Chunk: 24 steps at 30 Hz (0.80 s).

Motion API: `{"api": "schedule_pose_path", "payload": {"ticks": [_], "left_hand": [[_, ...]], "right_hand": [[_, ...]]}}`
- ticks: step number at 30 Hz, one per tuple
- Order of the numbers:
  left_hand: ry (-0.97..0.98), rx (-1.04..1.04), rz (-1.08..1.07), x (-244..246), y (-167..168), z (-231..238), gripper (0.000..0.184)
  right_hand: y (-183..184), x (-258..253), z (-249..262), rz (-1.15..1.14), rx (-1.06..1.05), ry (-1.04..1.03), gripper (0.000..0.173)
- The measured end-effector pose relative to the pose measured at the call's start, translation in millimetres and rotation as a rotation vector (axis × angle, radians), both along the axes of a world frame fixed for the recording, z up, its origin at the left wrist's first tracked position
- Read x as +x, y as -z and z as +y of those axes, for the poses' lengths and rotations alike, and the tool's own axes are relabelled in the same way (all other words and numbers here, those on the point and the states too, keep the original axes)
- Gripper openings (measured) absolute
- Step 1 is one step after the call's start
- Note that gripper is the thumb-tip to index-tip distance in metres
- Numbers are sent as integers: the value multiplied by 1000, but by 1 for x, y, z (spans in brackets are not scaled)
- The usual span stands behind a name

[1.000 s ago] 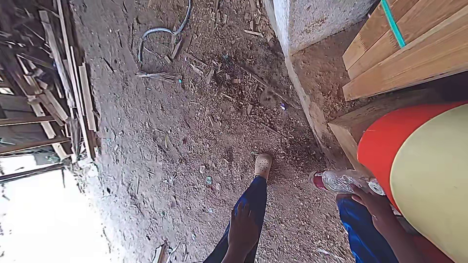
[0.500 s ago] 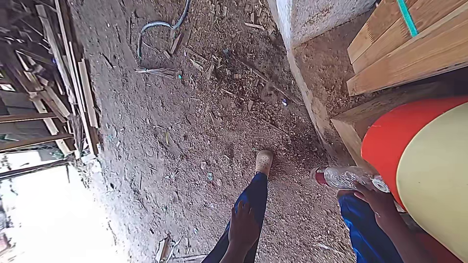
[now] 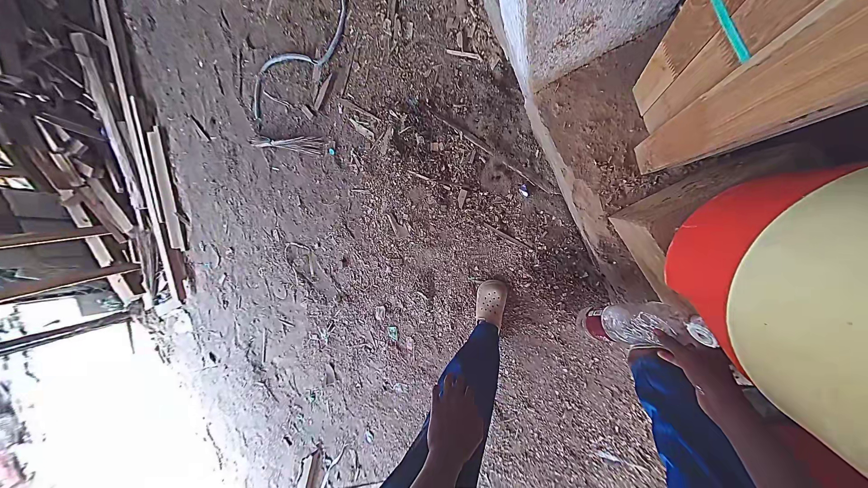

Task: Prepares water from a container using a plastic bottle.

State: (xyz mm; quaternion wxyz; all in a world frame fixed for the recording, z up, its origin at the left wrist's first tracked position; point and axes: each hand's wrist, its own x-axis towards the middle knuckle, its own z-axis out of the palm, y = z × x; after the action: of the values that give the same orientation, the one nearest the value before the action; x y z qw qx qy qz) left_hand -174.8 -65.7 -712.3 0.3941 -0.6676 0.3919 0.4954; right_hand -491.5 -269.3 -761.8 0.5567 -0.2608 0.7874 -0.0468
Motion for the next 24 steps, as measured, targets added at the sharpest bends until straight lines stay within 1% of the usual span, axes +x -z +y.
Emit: {"api": "schedule_pose_path", "payload": {"ticks": [3, 9, 13, 19, 24], "left_hand": [[-11, 11, 8, 1, -2, -2, 45], [-8, -5, 13, 2, -2, 1, 46], [8, 4, 12, 3, -2, 1, 46], [1, 9, 10, 4, -2, 1, 46], [10, 10, 10, 5, -2, -2, 45]], "right_hand": [[1, 1, -1, 9, 15, -1, 58], [4, 0, 1, 19, 20, -27, 54], [4, 1, 1, 22, 4, -13, 58], [5, 2, 0, 23, -1, 34, 58], [2, 6, -1, 21, -6, 18, 56]]}}
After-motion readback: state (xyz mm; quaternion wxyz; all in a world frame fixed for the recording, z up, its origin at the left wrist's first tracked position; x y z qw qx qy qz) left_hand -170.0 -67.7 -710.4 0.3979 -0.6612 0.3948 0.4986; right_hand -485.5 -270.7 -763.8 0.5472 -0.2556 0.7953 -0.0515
